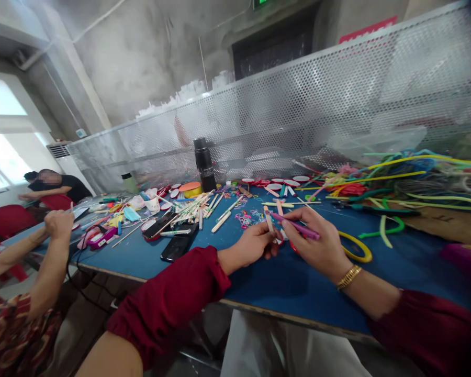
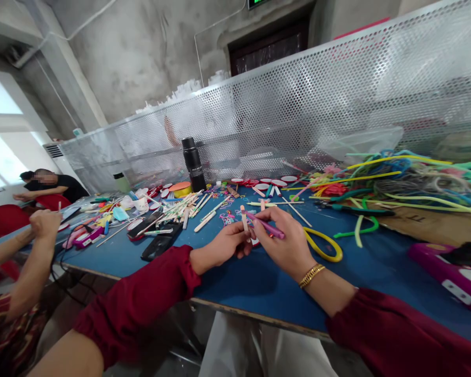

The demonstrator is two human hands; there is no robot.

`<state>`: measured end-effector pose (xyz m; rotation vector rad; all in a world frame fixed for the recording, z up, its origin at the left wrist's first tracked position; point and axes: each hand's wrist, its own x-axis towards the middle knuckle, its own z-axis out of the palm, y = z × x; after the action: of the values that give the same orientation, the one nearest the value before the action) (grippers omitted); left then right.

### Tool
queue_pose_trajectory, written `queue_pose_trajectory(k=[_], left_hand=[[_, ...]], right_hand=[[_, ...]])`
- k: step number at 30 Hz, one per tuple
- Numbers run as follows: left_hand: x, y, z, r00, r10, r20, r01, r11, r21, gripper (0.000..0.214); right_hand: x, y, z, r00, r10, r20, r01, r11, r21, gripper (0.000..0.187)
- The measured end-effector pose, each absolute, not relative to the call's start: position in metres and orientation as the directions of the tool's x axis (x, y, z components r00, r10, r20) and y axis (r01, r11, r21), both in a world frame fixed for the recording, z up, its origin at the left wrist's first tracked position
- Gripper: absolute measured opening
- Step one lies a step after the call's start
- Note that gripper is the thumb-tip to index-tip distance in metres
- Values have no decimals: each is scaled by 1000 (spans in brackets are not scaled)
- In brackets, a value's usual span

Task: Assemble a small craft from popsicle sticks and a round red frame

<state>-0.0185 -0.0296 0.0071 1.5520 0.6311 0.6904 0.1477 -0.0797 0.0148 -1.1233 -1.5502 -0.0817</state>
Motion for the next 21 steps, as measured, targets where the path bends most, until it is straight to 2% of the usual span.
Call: queue_pose_trajectory(k=[21], left_hand=[[-21,-29,8,675,737,39,52,-100,994,33]], right_hand=[[150,-78,15,78,621,780,669,547,-503,12]])
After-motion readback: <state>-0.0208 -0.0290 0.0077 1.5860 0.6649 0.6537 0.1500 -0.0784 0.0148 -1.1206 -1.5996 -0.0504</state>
